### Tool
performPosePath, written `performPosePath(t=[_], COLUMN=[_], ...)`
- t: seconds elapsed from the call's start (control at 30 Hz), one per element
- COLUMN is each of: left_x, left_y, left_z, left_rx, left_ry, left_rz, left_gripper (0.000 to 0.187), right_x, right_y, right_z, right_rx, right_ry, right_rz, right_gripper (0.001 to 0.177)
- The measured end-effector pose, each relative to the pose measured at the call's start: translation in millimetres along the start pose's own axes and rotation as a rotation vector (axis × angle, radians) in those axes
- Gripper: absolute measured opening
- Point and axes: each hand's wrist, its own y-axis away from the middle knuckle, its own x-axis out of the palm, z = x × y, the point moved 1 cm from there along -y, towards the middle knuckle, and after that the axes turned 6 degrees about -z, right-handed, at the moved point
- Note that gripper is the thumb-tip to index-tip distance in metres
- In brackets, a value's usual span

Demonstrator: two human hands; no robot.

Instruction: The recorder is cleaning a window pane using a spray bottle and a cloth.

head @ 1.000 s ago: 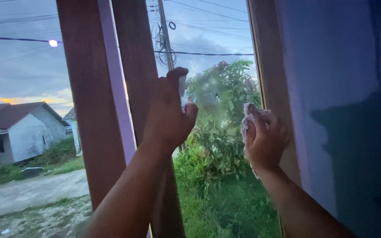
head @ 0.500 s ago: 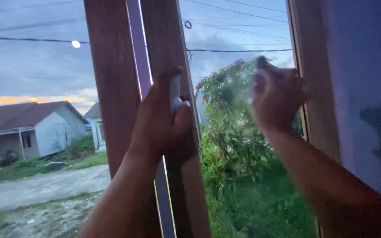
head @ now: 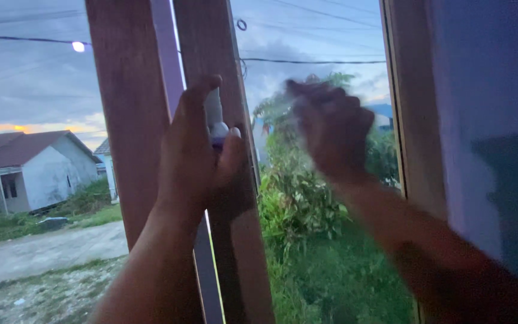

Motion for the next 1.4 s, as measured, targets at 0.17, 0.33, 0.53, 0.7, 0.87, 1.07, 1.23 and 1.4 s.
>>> performPosePath(t=[0.17, 0.33, 0.53, 0.7, 0.87, 1.07, 1.23, 1.4], left_x=[-1, -3, 2, 5, 2, 6, 5, 5], left_y=[-4, -6, -3, -1, -2, -2, -4, -3], left_z=[-6, -14, -15, -10, -10, -12, -19, -18], left_rx=[-0.013, -0.038, -0.028, -0.063, -0.083, -0.103, -0.181, -0.197], left_ry=[0.031, -0.036, 0.012, 0.002, -0.039, -0.003, 0.031, 0.025], left_rz=[0.009, 0.009, 0.013, 0.008, 0.04, 0.042, 0.089, 0.06], left_gripper=[0.06, 0.063, 0.062, 0.059, 0.058, 0.06, 0.061, 0.058], right_x=[12, 27, 13, -11, -4, -25, 7, 18], right_y=[17, 28, 30, 14, 21, 23, 28, -6], right_z=[-93, -103, -7, 71, 35, -43, -63, 2], right_rx=[0.048, 0.236, 0.281, 0.342, -0.252, 0.062, -0.029, -0.003], right_ry=[0.209, 0.137, 0.067, -0.167, -0.177, -0.294, 0.088, -0.167], right_rz=[-0.203, -0.26, -0.225, 0.171, -0.139, -0.035, -0.366, -0.284], right_gripper=[0.023, 0.052, 0.028, 0.033, 0.055, 0.048, 0.034, 0.037])
